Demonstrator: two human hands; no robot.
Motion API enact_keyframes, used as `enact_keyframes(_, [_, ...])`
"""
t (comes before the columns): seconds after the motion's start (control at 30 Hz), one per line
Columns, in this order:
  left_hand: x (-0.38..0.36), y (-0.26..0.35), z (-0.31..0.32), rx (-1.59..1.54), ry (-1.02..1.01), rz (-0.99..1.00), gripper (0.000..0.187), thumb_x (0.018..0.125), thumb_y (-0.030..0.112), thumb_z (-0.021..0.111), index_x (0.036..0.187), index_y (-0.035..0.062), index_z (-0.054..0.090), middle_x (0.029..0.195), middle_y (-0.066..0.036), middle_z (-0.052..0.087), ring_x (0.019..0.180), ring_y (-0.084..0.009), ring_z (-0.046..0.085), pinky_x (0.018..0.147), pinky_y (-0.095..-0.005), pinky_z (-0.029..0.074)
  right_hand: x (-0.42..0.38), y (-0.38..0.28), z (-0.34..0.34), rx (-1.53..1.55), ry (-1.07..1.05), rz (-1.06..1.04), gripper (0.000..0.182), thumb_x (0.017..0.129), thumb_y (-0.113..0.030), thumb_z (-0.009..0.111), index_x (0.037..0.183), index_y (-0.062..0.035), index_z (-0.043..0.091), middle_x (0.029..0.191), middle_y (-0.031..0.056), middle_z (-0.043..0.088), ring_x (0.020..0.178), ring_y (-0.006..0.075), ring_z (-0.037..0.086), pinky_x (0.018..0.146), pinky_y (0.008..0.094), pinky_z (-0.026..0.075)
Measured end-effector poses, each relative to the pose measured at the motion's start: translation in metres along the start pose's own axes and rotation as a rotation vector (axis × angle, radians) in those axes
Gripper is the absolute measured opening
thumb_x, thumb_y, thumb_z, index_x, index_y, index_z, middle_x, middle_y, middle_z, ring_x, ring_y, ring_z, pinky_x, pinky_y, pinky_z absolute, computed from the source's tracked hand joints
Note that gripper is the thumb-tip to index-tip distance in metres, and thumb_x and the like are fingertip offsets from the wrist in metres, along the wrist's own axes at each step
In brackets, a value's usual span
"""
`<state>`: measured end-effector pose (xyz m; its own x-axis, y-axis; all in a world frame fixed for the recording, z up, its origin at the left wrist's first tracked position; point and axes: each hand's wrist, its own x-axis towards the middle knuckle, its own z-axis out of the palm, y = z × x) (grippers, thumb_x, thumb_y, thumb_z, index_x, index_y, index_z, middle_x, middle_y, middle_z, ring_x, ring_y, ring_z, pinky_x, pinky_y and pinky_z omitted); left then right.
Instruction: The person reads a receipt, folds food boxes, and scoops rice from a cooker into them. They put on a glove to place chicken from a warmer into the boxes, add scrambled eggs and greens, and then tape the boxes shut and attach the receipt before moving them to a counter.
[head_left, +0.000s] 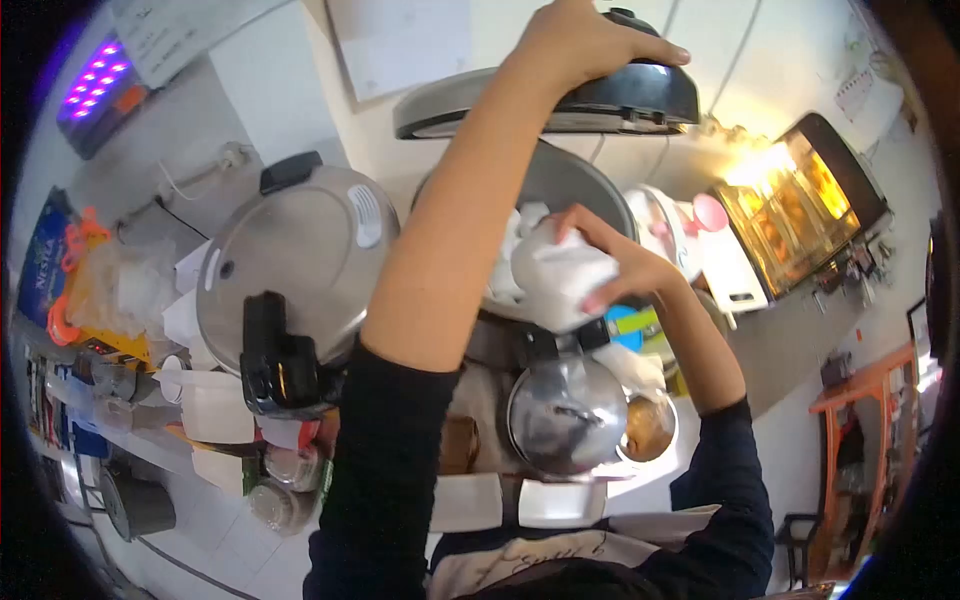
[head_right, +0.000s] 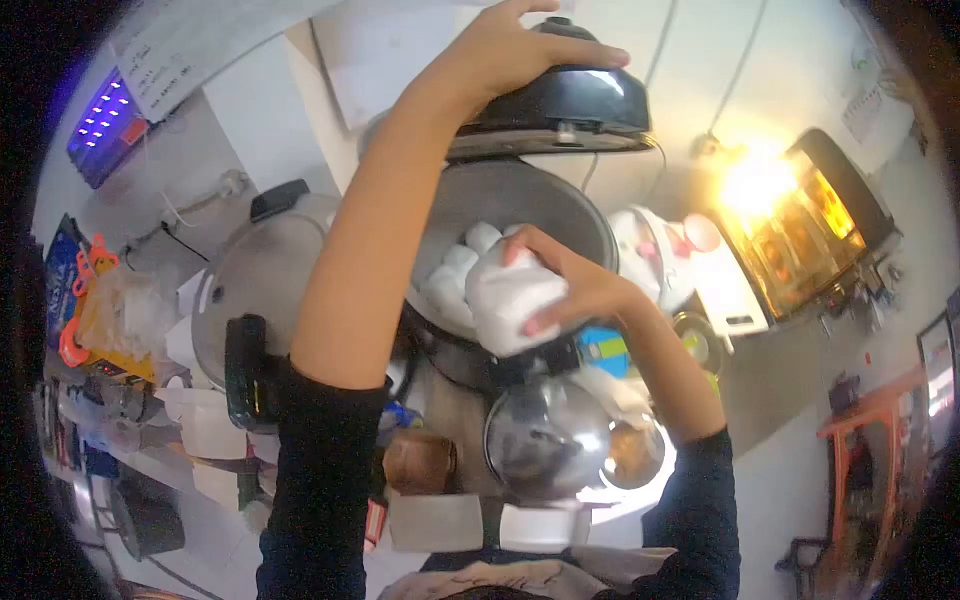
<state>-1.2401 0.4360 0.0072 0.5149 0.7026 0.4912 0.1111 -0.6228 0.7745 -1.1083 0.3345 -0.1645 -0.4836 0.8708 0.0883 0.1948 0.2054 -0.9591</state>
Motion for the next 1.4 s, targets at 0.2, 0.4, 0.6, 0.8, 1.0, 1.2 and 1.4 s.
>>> enact_keyframes(0.2, [-0.105, -0.045, 0.053, 0.106, 0.029, 0.25, 0.082, 0.059, 0.046, 0.081, 0.127, 0.0118, 0.049, 0.11, -0.018, 0.059, 0.097, -0.0304, 0.06, 0.084, -0.035, 0.047, -0.181, 0.03, 0.135, 0.794, 0.104, -0.207, 0.077, 0.056, -0.036, 0.086, 0.112, -0.0113, 0.039, 0.136, 0.0231, 0.031, 0.12, 0.034, 0.039, 0.097, 0.042, 0.034])
enact_keyframes(0.4, [-0.213, -0.117, 0.107, 0.269, 0.009, 0.309, 0.066, 0.06, 0.039, 0.081, 0.118, 0.0193, 0.056, 0.089, -0.011, 0.052, 0.085, -0.0325, 0.056, 0.077, -0.0405, 0.046, -0.297, 0.078, 0.276, 1.139, 0.541, 0.396, 0.064, 0.062, -0.021, 0.079, 0.115, -0.0097, 0.045, 0.109, 0.0075, 0.051, 0.106, 0.0199, 0.05, 0.086, 0.0359, 0.046])
enact_keyframes(0.6, [-0.251, -0.095, 0.089, 0.403, -0.08, 0.243, 0.064, 0.073, 0.024, 0.073, 0.129, 0.0125, 0.044, 0.125, -0.018, 0.044, 0.115, -0.0367, 0.046, 0.096, -0.0408, 0.039, -0.284, 0.178, 0.336, 0.407, 0.922, 0.656, 0.057, 0.065, -0.029, 0.081, 0.113, -0.0081, 0.057, 0.126, 0.0147, 0.045, 0.114, 0.0241, 0.047, 0.094, 0.0368, 0.04])
enact_keyframes(0.8, [-0.361, -0.09, 0.04, 0.194, -0.293, 0.072, 0.049, 0.077, 0.021, 0.07, 0.121, 0.0085, 0.052, 0.121, -0.013, 0.05, 0.106, -0.0279, 0.054, 0.087, -0.0377, 0.044, -0.257, 0.182, 0.36, -0.322, 0.963, 0.676, 0.048, 0.063, -0.025, 0.083, 0.103, -0.0102, 0.061, 0.14, 0.0257, 0.019, 0.095, 0.0332, 0.06, 0.08, 0.0371, 0.051])
enact_keyframes(1.0, [-0.487, -0.128, 0.004, 0.164, -0.214, -0.306, 0.025, 0.082, 0.011, 0.065, 0.106, 0.0048, 0.06, 0.099, -0.01, 0.061, 0.081, -0.0192, 0.062, 0.073, -0.0279, 0.048, -0.234, 0.174, 0.381, -0.76, 0.907, 0.505, 0.05, 0.07, -0.007, 0.067, 0.117, -0.0037, 0.048, 0.134, 0.0299, 0.023, 0.093, 0.0452, 0.056, 0.078, 0.0442, 0.052])
enact_keyframes(1.2, [-0.579, -0.162, -0.001, -0.072, -0.027, -0.619, 0.023, 0.083, 0.01, 0.063, 0.105, 0.0028, 0.06, 0.094, -0.008, 0.064, 0.076, -0.0138, 0.061, 0.069, -0.0247, 0.047, -0.225, 0.171, 0.383, -0.487, 0.874, 0.645, 0.051, 0.074, -0.016, 0.068, 0.118, -0.0025, 0.046, 0.124, 0.0283, 0.036, 0.103, 0.0459, 0.05, 0.081, 0.0455, 0.049])
enact_keyframes(1.4, [-0.62, -0.174, 0.002, -0.062, -0.157, -0.777, 0.027, 0.084, 0.015, 0.063, 0.108, 0.0023, 0.058, 0.095, -0.011, 0.063, 0.079, -0.0165, 0.061, 0.069, -0.0263, 0.048, -0.229, 0.199, 0.374, -0.549, 0.945, 0.564, 0.051, 0.071, -0.018, 0.073, 0.114, -0.0045, 0.048, 0.115, 0.0245, 0.046, 0.099, 0.0439, 0.053, 0.082, 0.0456, 0.046])
